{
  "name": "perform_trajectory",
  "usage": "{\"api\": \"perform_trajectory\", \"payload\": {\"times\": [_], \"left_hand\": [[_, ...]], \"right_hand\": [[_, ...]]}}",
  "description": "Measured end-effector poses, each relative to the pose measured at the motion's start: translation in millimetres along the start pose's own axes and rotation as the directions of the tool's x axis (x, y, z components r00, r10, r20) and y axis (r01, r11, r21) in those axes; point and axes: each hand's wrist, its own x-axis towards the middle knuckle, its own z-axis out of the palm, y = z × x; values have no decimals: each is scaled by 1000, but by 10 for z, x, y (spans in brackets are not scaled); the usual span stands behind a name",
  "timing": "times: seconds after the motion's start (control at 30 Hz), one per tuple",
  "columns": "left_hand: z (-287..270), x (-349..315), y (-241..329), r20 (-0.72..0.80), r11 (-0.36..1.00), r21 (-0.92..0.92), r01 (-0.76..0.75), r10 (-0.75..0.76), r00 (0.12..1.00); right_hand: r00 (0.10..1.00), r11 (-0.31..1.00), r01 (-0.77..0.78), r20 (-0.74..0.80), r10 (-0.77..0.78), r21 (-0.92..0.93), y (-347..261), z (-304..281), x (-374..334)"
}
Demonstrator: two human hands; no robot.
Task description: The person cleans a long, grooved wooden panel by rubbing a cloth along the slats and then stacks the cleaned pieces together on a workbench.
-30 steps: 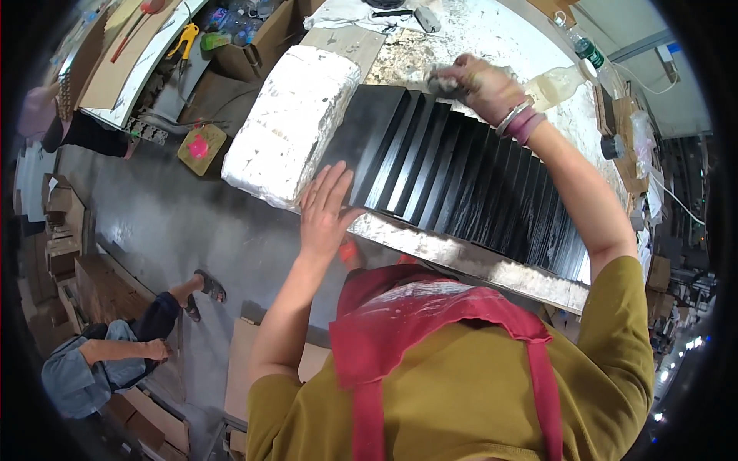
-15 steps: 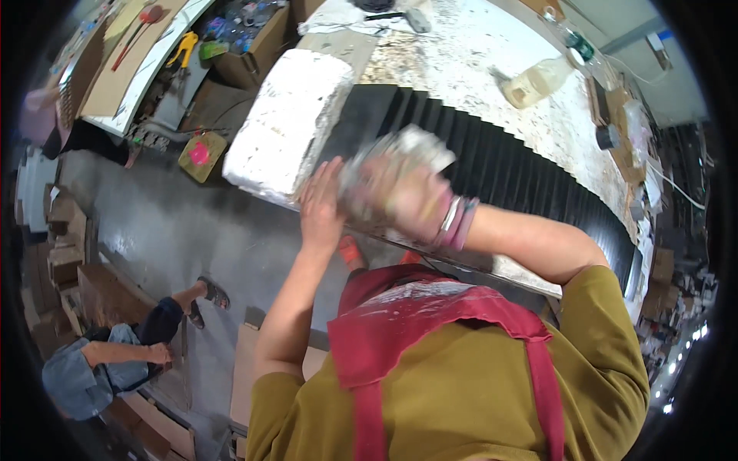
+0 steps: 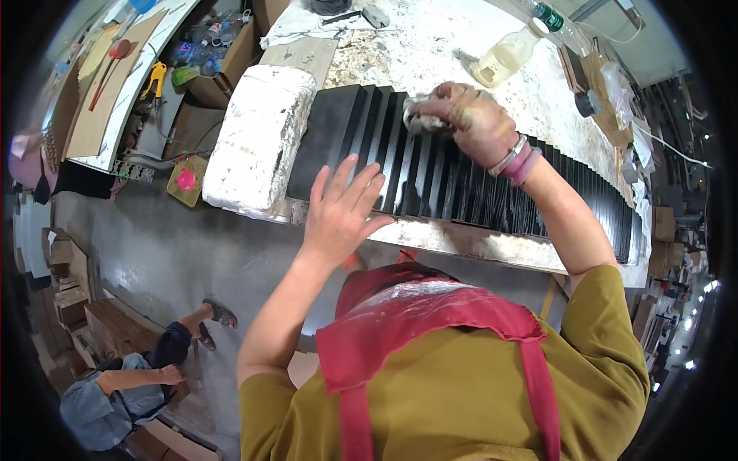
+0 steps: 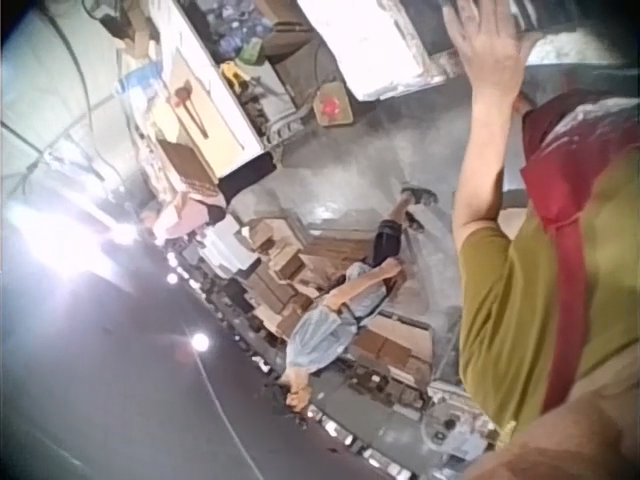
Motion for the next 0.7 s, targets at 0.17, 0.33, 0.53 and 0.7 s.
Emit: {"api": "perform_trajectory", "payload": {"times": [0.17, 0.33, 0.53, 0.7], "left_hand": [[149, -73, 83, 133, 999, 2, -42, 42, 990], [219, -112, 77, 93, 999, -21, -25, 27, 995], [132, -64, 109, 153, 998, -61, 29, -19, 988], [-4, 75, 153, 245, 991, -128, 42, -10, 969]], "right_hand": [[996, 996, 78, -34, -80, -48, 35, 28, -39], [937, 951, 307, 183, -297, -32, -352, 240, -155], [928, 924, 363, 131, -348, -121, 97, 330, 159], [952, 839, 42, 276, 131, -542, 1139, 305, 633]]}}
